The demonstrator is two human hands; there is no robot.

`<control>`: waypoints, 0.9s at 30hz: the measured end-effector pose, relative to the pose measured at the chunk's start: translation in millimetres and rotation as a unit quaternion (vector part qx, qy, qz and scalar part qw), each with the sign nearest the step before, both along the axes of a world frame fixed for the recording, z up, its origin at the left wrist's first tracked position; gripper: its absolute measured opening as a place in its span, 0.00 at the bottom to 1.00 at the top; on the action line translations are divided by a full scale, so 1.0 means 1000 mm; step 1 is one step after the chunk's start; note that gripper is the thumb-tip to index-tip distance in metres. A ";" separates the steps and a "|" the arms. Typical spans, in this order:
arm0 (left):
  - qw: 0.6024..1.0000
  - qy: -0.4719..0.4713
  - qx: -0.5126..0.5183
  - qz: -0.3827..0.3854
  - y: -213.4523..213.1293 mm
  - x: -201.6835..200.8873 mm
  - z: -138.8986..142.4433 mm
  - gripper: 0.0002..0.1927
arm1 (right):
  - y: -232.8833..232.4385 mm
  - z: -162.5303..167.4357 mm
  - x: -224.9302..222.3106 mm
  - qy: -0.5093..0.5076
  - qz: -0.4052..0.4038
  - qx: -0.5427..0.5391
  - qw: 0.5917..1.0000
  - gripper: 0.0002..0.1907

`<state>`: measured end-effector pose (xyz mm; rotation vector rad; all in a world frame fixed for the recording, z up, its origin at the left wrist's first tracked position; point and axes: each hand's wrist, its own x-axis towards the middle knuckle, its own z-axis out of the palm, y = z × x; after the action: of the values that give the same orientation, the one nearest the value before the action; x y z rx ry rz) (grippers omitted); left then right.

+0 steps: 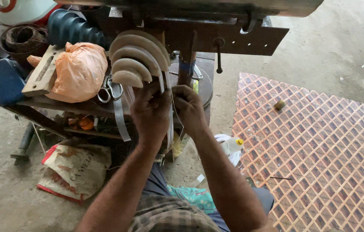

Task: The person sits on the floor at a low workbench and winds white cord onto a wooden reel assembly fitted with stacked pulley discs, guiding the cord by hand. They use pliers to adjust and tighten the assembly, then lift the reel and continue winding the cord by hand.

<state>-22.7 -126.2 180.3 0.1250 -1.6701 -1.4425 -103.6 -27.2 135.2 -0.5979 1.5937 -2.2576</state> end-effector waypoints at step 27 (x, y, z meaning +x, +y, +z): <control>0.989 -0.097 -0.017 -0.109 -0.025 0.009 0.042 0.10 | -0.002 0.046 0.039 0.026 -0.139 -0.018 0.990 0.03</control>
<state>-13.6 -151.0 222.2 0.0666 -1.9147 -1.6054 -64.3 -29.3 180.7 -0.4711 1.7602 -2.4932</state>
